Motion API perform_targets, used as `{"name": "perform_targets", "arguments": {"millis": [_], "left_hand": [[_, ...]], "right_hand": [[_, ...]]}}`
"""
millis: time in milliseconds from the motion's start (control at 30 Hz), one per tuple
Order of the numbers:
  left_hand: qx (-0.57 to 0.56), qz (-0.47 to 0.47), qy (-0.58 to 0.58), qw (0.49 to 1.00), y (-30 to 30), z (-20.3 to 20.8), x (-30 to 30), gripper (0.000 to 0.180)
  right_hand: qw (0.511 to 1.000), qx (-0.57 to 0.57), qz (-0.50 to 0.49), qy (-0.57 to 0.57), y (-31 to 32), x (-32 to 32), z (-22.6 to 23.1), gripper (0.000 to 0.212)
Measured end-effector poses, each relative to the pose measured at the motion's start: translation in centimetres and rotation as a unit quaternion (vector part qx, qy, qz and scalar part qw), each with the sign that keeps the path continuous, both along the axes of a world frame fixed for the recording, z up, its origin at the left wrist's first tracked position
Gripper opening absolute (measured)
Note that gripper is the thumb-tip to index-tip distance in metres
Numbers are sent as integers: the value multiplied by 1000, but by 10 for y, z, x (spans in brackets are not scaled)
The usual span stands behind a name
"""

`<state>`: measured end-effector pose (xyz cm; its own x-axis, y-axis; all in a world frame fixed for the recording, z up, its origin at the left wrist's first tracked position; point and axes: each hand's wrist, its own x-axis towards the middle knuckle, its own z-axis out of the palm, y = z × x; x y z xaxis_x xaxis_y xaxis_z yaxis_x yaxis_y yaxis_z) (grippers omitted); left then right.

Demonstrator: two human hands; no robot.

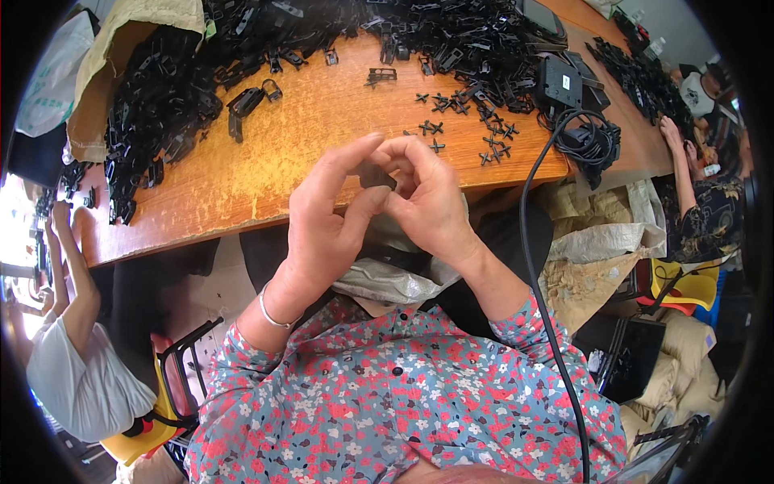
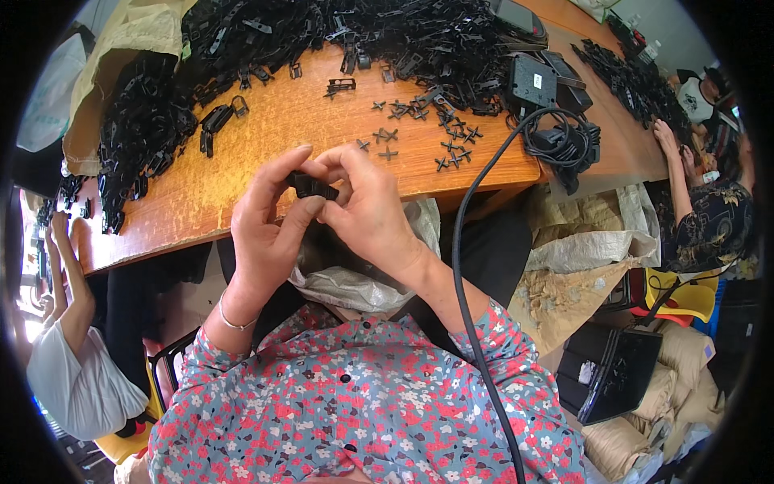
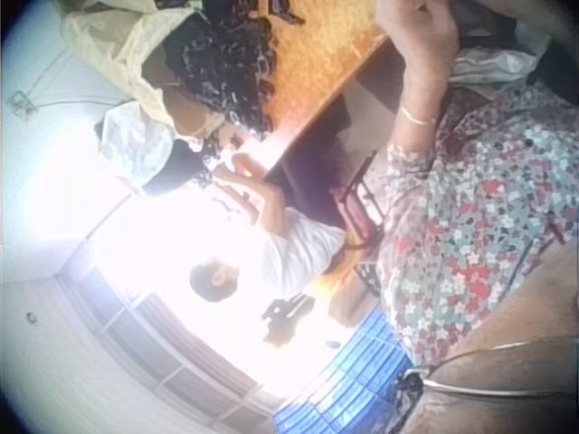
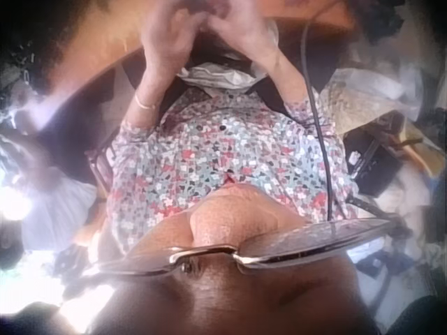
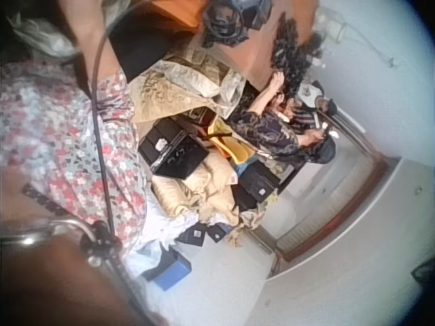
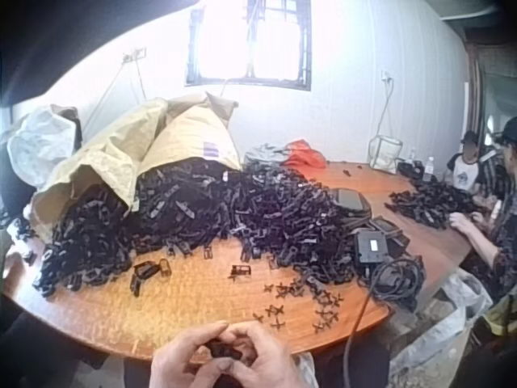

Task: The person assembles small plastic components by fitting parts together by hand and drops the finished pieces into a bag.

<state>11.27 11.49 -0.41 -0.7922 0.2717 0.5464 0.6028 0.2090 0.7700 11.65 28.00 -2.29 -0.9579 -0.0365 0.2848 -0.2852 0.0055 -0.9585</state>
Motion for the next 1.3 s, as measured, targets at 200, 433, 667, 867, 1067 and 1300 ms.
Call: {"name": "perform_targets", "arguments": {"millis": [200,433,667,867,1067,1300], "left_hand": [[-15,-7,-57,998,-7,3,1,41],[91,5,-123,988,-8,-1,2,38],[200,-82,-251,943,-21,16,-17,49],[160,-171,-352,906,-1,21,-13,67],[87,-190,-232,950,-3,14,6,59],[156,27,-209,965,-10,6,7,38]], "right_hand": [[1000,17,20,-3,-2,7,-5,35],[998,-35,39,-45,-9,12,6,32],[988,12,129,-80,-6,23,23,25],[992,3,121,-42,-13,25,14,21],[992,51,118,-14,-9,40,16,19],[966,-8,181,-183,-21,37,26,27]]}}
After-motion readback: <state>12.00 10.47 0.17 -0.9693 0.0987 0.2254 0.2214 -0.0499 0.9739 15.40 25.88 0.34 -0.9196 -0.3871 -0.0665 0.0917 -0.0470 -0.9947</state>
